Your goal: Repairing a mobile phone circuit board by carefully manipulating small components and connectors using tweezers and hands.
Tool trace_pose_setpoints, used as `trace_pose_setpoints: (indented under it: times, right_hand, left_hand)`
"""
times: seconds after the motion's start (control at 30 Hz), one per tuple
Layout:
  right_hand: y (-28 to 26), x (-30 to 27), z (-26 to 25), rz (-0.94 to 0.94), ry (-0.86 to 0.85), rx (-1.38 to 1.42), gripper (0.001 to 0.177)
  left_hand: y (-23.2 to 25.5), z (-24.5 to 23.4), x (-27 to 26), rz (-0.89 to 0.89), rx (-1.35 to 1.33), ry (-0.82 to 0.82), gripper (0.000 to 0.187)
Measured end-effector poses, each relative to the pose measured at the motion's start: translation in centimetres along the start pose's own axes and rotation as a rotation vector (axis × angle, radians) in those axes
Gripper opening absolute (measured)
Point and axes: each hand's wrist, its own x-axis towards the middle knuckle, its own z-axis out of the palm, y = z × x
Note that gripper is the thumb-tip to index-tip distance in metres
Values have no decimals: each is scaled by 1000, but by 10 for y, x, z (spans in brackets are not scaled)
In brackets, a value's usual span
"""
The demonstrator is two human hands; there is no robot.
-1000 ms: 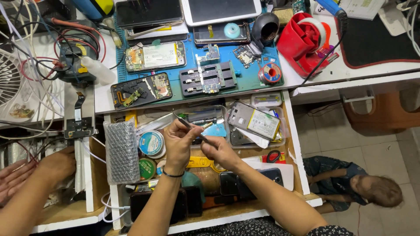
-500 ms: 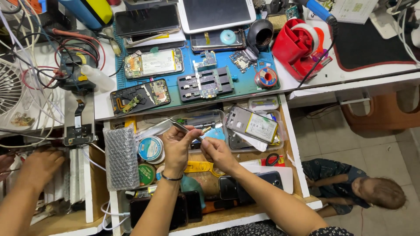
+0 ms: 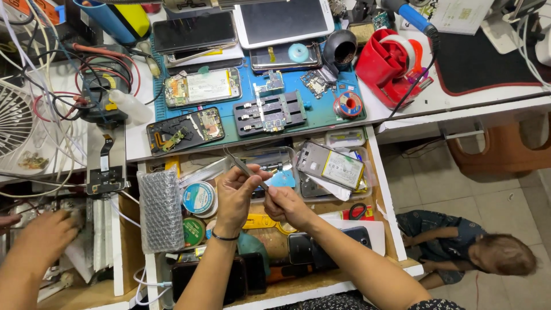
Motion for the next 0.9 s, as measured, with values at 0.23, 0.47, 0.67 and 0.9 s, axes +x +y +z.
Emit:
trace_pose_setpoints:
  times: [0.23,0.47,0.67,0.9]
  right_hand:
    - [-11,3,6,0,78,-66,28]
    - [2,-1,-4,9,80,-117,45]
    - [-8,2,0,-76,108,-374,25]
    - [-9,-1,-5,147,-51,288,50]
  left_hand:
    - [-13,-16,3,18,26,29,26]
    - [-1,3,-1,-26,122,83,26]
    - [-7,-8,3,35,199,141,23]
    - [-10,-6,0,-12,-81,-38,27]
